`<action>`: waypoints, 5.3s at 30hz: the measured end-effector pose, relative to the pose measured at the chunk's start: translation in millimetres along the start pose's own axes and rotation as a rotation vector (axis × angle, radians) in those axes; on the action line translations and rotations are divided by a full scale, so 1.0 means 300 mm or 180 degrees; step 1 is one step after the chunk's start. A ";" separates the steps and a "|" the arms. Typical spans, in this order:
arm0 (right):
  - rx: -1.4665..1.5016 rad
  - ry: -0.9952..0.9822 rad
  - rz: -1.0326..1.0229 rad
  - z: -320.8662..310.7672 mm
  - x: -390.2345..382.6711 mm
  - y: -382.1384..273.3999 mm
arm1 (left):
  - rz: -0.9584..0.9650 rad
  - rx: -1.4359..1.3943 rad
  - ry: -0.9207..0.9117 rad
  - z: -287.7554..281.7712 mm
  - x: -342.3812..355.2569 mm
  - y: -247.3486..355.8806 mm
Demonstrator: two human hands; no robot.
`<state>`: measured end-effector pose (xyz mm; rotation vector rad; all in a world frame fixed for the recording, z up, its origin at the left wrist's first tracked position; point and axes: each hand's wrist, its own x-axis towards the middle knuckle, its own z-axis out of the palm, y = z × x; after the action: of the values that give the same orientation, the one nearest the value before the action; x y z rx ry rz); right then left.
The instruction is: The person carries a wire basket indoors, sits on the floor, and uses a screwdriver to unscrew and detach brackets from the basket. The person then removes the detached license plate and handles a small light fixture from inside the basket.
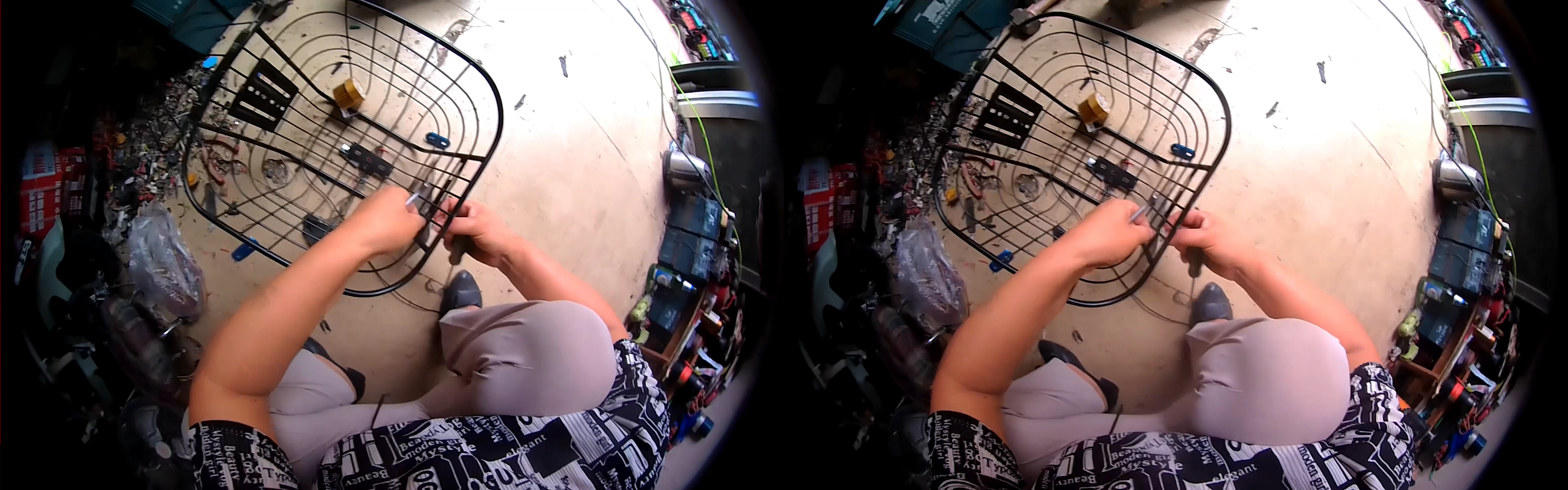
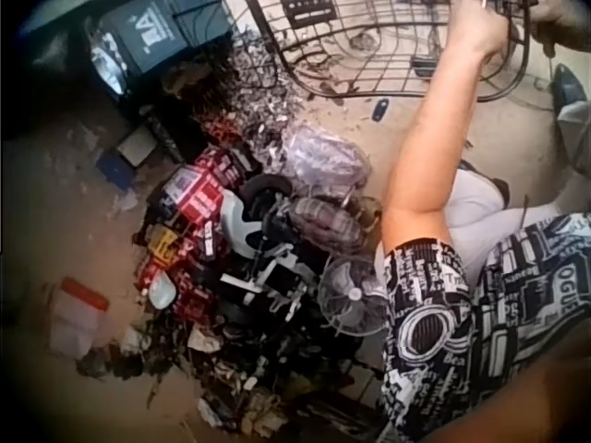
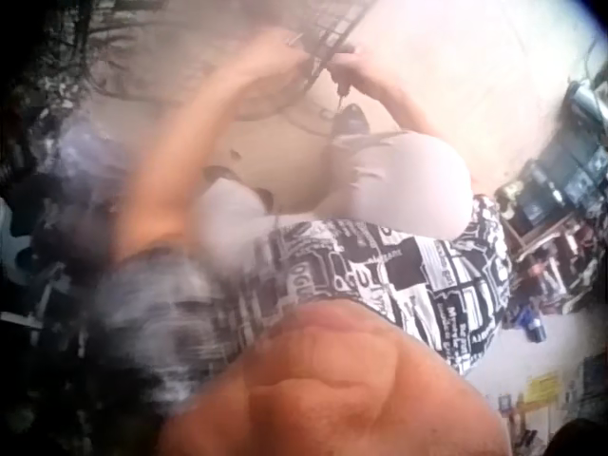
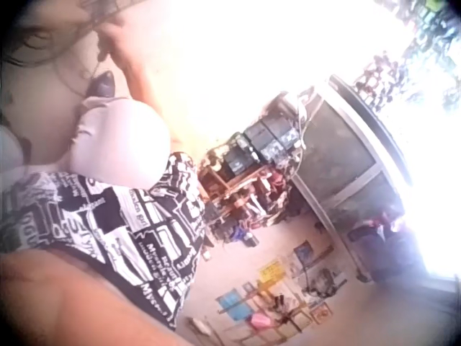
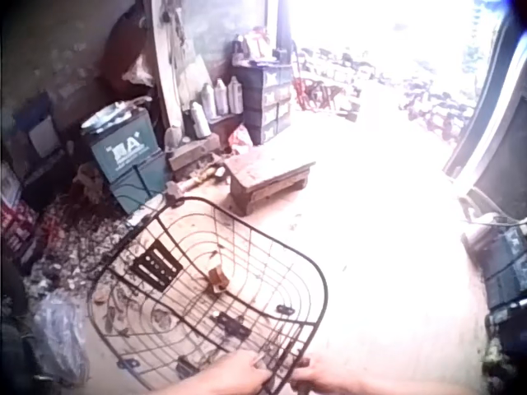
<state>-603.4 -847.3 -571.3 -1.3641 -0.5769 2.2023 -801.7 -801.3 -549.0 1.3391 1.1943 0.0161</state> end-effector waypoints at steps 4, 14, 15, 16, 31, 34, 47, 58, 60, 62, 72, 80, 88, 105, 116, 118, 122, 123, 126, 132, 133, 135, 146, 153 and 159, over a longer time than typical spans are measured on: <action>0.0301 0.0350 0.0458 -0.070 0.007 0.057 | 0.0265 0.0471 0.0257 0.055 0.031 -0.019; 0.0155 0.0144 0.0261 -0.053 -0.012 0.028 | 0.0168 0.0393 0.0268 0.046 0.023 -0.015; 0.0441 0.0174 0.0310 -0.048 -0.013 0.024 | 0.0187 0.0387 0.0295 0.048 0.024 -0.012; 0.0456 0.0159 0.0302 -0.043 -0.014 0.019 | 0.0177 0.0407 0.0298 0.048 0.025 -0.009; 0.0603 0.0237 0.0871 -0.008 -0.027 0.000 | 0.0048 0.0259 0.0183 0.038 0.007 0.005; 0.0669 0.0106 0.0811 -0.032 -0.015 0.020 | 0.0006 0.0205 0.0121 0.040 0.013 0.009; 0.0074 0.0145 0.0104 -0.030 -0.019 0.025 | 0.0054 0.0187 0.0100 0.045 0.011 0.012; 0.0572 0.0174 0.0691 -0.028 -0.019 0.027 | 0.0056 0.0167 0.0034 0.046 0.018 0.006; 0.0608 0.0203 0.0613 -0.016 -0.028 0.011 | -0.0007 0.0160 0.0016 0.043 0.022 0.003; 0.0792 0.0184 0.0684 -0.006 -0.035 0.001 | -0.0021 0.0143 0.0000 0.037 0.017 0.005; -0.1457 0.0455 -0.0300 0.022 -0.023 0.008 | -0.0183 0.0235 -0.0022 0.046 0.010 0.000; -0.1572 0.0709 -0.1202 -0.056 0.058 0.132 | 0.0000 0.0411 0.0347 0.061 0.083 -0.122; -0.2057 0.0822 -0.0466 -0.180 0.049 0.106 | -0.0231 -0.1547 -0.0201 -0.099 -0.043 0.075; -0.3567 0.0009 0.0979 -0.068 -0.035 0.006 | -0.0804 -0.1401 -0.1873 -0.331 -0.512 -0.037; -0.5897 -0.1696 0.1404 0.444 -0.183 0.058 | -0.0952 -0.1841 -0.1128 -0.110 -0.608 -0.603; -0.5795 -0.1409 0.1368 0.557 -0.142 0.144 | -0.0930 -0.2869 -0.0667 -0.056 -0.601 -0.696; -0.5259 -0.0444 0.0675 0.728 0.026 0.358 | -0.0791 -0.4162 0.0256 -0.011 -0.543 -0.891; -0.5226 -0.0263 0.0489 0.756 0.084 0.408 | -0.0654 -0.4546 0.0390 -0.022 -0.528 -0.929; -0.5140 0.0209 0.0274 0.849 0.228 0.490 | -0.0487 -0.4702 0.1281 -0.058 -0.466 -1.003; -0.4849 0.0477 -0.0040 0.926 0.355 0.566 | -0.0636 -0.4801 0.1677 -0.094 -0.421 -1.110; -0.4708 0.0362 -0.0091 0.924 0.377 0.573 | -0.0703 -0.4694 0.1618 -0.101 -0.418 -1.117; -0.4574 0.0260 -0.0060 0.930 0.413 0.565 | -0.0784 -0.4529 0.1699 -0.122 -0.422 -1.059; -0.3654 0.0762 -0.0473 0.846 0.545 0.700 | -0.0765 -0.2400 0.2330 -0.090 -0.341 -1.356; -0.4287 -0.0605 -0.1747 0.960 0.303 0.481 | -0.0307 -0.0175 0.3443 -0.200 -0.437 -1.133; -0.4709 -0.0268 -0.2476 0.973 0.160 -0.095 | 0.0057 -0.1681 0.2675 -0.262 -0.456 -0.929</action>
<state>-880.9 -824.9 -467.8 -1.1488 -2.5094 0.9916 -1082.9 -917.9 -648.8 0.8673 1.7083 0.9207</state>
